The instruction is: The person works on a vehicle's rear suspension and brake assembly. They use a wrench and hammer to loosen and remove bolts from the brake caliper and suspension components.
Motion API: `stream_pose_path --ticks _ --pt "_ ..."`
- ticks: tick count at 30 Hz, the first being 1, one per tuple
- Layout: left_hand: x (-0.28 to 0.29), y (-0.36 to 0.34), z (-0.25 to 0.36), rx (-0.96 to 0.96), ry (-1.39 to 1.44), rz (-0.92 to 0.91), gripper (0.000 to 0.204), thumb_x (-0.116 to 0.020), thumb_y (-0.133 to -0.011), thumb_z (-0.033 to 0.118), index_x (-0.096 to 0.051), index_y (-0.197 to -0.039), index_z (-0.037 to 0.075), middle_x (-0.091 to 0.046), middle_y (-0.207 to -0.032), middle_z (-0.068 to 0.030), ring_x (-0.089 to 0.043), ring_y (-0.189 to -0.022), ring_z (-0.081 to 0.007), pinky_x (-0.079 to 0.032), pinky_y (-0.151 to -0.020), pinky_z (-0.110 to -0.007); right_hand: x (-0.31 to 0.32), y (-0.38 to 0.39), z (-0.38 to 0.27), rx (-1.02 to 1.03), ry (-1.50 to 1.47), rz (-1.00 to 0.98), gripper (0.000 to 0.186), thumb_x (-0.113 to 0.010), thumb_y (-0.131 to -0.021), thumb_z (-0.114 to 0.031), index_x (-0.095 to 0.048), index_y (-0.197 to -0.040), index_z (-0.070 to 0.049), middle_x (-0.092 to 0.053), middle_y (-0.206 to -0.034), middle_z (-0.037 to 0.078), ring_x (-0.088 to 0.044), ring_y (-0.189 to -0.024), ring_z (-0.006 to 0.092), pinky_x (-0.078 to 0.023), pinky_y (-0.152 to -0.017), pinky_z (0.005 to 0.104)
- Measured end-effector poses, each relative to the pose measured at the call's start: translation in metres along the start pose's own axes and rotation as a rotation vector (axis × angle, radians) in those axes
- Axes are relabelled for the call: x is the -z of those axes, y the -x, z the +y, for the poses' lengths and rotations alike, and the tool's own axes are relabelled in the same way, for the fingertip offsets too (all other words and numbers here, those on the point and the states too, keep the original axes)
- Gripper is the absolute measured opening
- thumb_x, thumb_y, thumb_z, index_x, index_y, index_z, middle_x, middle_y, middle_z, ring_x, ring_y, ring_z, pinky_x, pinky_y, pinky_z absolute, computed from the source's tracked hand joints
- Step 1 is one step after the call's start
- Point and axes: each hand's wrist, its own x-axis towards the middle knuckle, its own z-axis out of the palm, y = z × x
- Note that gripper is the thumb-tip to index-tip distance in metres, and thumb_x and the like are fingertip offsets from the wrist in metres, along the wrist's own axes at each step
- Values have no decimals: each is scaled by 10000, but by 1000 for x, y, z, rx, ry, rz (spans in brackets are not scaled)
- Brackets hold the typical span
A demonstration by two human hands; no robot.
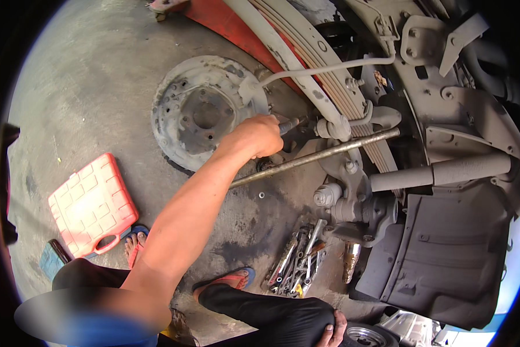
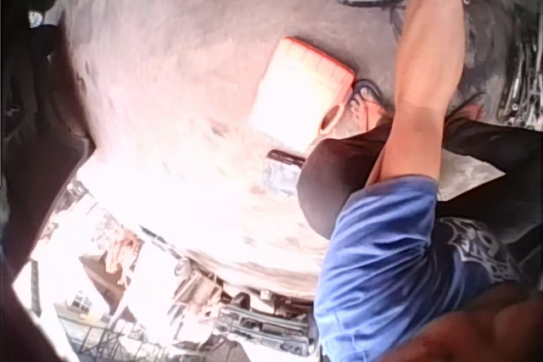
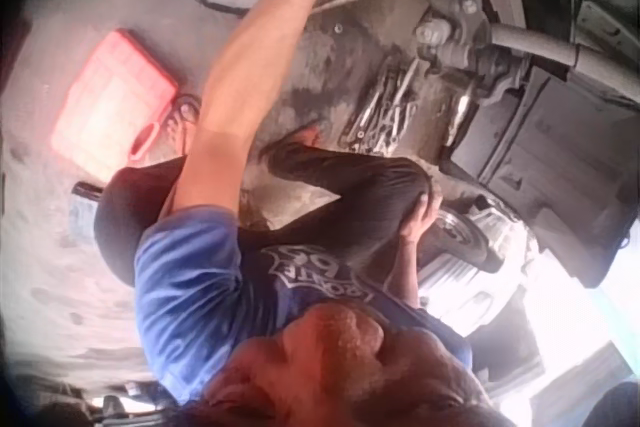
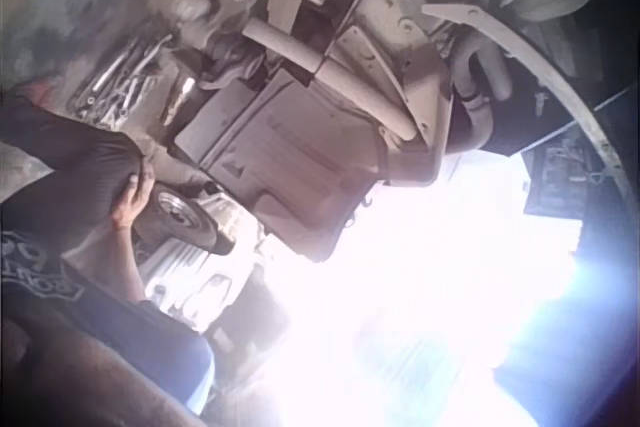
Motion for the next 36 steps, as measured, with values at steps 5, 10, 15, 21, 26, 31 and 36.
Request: stream_pose_path --ticks 5,10,15,21,26,31,36 --pt "23 6 14 -33 -107 -20 374 -585 -781 35 -763 -1110 38 -721 -1185 -196 -706 -1102 -345 -576 -890 -418 -4 -5 7 -3 -38 18 468 -477 -1043 -274 -569 -1348 68 -588 -1366 232 -532 -1282 372 -367 -1125 444" --pt "36 6 31 -139 -128 -80 342 -468 -851 29 -728 -1063 -37 -709 -796 -172 -684 -648 -255 -568 -611 -378 -5 -4 5 -9 -27 20 455 -477 -1045 -263 -575 -1334 74 -598 -1338 234 -542 -1259 372 -379 -1110 445" --pt "47 2 27 -143 -341 -34 252 -498 -813 20 -711 -941 -19 -705 -781 -169 -689 -659 -263 -568 -630 -390 -6 -7 -2 -1 -33 25 446 -474 -1048 -253 -574 -1334 75 -604 -1327 230 -551 -1246 367 -390 -1098 433" --pt "53 -1 37 -119 -189 -26 269 -528 -802 48 -736 -960 -15 -740 -858 -162 -721 -728 -296 -571 -665 -415 -8 -7 -13 21 -32 17 433 -458 -1054 -235 -570 -1334 76 -610 -1315 227 -564 -1228 362 -404 -1082 425" --pt "44 -3 22 -136 -342 32 299 -639 -773 56 -790 -1028 93 -746 -1119 -148 -725 -1073 -292 -568 -874 -383 -9 -9 -15 26 -51 30 438 -458 -1054 -235 -568 -1332 85 -609 -1313 239 -565 -1224 369 -407 -1077 429" --pt "33 -12 33 -172 -291 -24 378 -545 -800 23 -768 -1105 17 -729 -1168 -185 -718 -1060 -332 -575 -831 -450 -7 -10 -13 107 23 -2 450 -444 -1053 -232 -562 -1336 98 -604 -1316 262 -565 -1227 397 -407 -1080 437" --pt "28 -19 23 -158 -500 -75 319 -616 -853 114 -768 -1133 89 -737 -1182 -128 -723 -1066 -298 -576 -877 -382 -7 -11 -13 54 -27 10 457 -442 -1050 -228 -562 -1340 105 -598 -1323 281 -563 -1237 413 -404 -1085 440"
